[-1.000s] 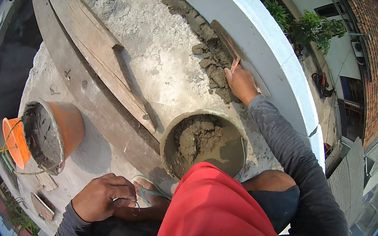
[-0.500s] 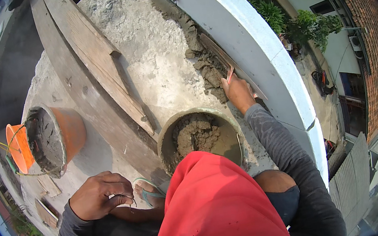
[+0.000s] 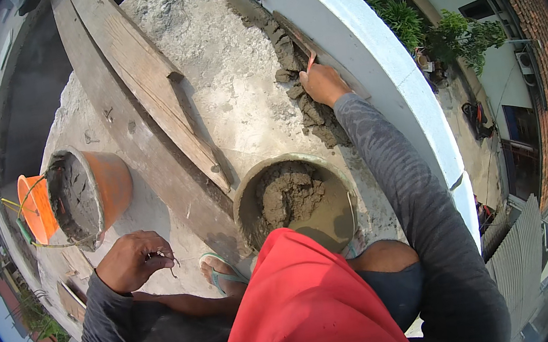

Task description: The person scoops wet cement from a bucket and applies it to a concrete ledge using a trowel. They smooth the cement along the edge and then walk to a different area to mix more cement in a bucket before returning to the ledge.

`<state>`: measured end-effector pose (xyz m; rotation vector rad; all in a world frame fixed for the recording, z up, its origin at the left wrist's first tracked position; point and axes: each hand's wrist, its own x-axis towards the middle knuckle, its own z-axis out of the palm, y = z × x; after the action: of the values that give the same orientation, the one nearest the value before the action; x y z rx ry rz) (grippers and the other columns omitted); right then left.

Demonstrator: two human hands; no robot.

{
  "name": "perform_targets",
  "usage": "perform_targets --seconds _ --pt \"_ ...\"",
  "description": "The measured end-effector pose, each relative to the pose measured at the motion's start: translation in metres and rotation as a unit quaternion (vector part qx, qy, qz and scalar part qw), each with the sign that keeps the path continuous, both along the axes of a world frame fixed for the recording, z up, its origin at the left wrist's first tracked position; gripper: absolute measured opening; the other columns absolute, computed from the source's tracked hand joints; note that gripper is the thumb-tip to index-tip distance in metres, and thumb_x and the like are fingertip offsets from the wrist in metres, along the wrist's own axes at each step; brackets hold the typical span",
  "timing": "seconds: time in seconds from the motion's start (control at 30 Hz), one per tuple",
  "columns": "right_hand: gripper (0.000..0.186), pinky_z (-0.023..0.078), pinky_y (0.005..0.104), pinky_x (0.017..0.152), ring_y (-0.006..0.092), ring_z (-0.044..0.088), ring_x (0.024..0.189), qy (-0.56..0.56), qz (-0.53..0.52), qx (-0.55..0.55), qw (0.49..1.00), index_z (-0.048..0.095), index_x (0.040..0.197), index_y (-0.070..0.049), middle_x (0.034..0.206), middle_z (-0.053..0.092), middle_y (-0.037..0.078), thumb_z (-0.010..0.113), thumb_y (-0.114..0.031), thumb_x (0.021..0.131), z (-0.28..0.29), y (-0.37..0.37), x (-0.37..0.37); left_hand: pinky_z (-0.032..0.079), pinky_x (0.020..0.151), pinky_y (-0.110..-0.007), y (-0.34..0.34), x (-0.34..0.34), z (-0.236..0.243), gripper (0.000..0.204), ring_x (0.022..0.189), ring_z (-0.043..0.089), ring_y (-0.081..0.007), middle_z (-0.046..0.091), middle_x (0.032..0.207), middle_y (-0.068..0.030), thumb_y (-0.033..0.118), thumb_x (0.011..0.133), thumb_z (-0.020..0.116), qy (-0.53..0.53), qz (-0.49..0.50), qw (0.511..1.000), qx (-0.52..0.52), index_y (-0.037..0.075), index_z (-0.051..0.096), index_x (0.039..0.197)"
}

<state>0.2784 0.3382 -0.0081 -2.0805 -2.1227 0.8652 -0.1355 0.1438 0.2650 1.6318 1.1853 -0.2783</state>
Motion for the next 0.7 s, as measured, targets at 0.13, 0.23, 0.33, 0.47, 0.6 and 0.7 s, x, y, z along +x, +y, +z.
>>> perform_targets --seconds 0.13,0.23,0.33,0.47,0.6,0.7 --pt "0.045 0.053 0.054 0.078 0.0474 0.068 0.084 -0.029 0.054 -0.044 0.997 0.066 0.097 0.01 0.088 0.068 0.033 0.055 -0.034 0.101 0.025 -0.026 -0.006 0.053 0.079 -0.041 -0.031 -0.088 -0.063 0.014 0.087 0.07 -0.0292 0.073 0.091 -0.0105 0.023 0.082 0.073 0.195 -0.095 0.973 -0.084 0.01 0.075 0.088" --pt "0.047 0.055 0.0519 0.085 0.0457 0.07 0.093 -0.051 0.023 -0.086 0.995 0.062 0.11 0.008 0.095 0.07 0.029 0.057 -0.038 0.101 0.031 -0.055 -0.017 0.052 0.093 -0.043 -0.101 -0.138 -0.137 0.027 0.107 0.068 -0.0298 0.074 0.109 -0.0101 0.028 0.081 0.075 0.251 -0.25 0.891 -0.284 0.016 0.076 0.105" --pt "0.047 0.055 0.0526 0.079 0.0458 0.069 0.087 0.014 -0.031 -0.029 0.999 0.057 0.112 0.007 0.089 0.07 0.03 0.057 -0.039 0.101 0.054 -0.09 -0.002 0.049 0.102 -0.044 -0.101 -0.116 -0.136 0.063 0.121 0.061 -0.0345 0.067 0.129 -0.0099 0.025 0.079 0.081 0.23 -0.259 0.924 -0.16 0.015 0.061 0.137" --pt "0.048 0.053 0.0466 0.072 0.0439 0.069 0.081 0.177 -0.069 0.023 0.981 0.057 0.118 0.007 0.087 0.069 0.027 0.063 -0.036 0.099 0.079 -0.166 0.033 0.051 0.098 -0.044 0.029 0.012 -0.086 0.043 0.116 0.063 -0.0349 0.066 0.128 -0.0153 0.019 0.086 0.072 0.147 -0.179 0.972 0.041 0.009 0.065 0.127" --pt "0.042 0.052 0.0433 0.073 0.0421 0.068 0.078 0.235 -0.208 -0.013 0.949 0.065 0.117 0.003 0.087 0.068 0.027 0.065 -0.034 0.096 0.079 -0.252 0.077 0.051 0.1 -0.044 0.15 0.096 -0.149 0.048 0.117 0.064 -0.0345 0.067 0.127 -0.0174 0.047 0.101 0.057 -0.025 0.005 0.974 0.225 0.01 0.064 0.13" --pt "0.041 0.051 0.0429 0.073 0.0398 0.068 0.077 0.156 -0.235 -0.061 0.957 0.068 0.111 0.001 0.087 0.068 0.026 0.062 -0.036 0.096 0.077 -0.297 0.107 0.046 0.107 -0.043 0.214 0.121 -0.237 0.054 0.129 0.056 -0.0346 0.06 0.139 -0.0155 0.054 0.098 0.057 -0.043 0.163 0.922 0.35 0.016 0.061 0.137"
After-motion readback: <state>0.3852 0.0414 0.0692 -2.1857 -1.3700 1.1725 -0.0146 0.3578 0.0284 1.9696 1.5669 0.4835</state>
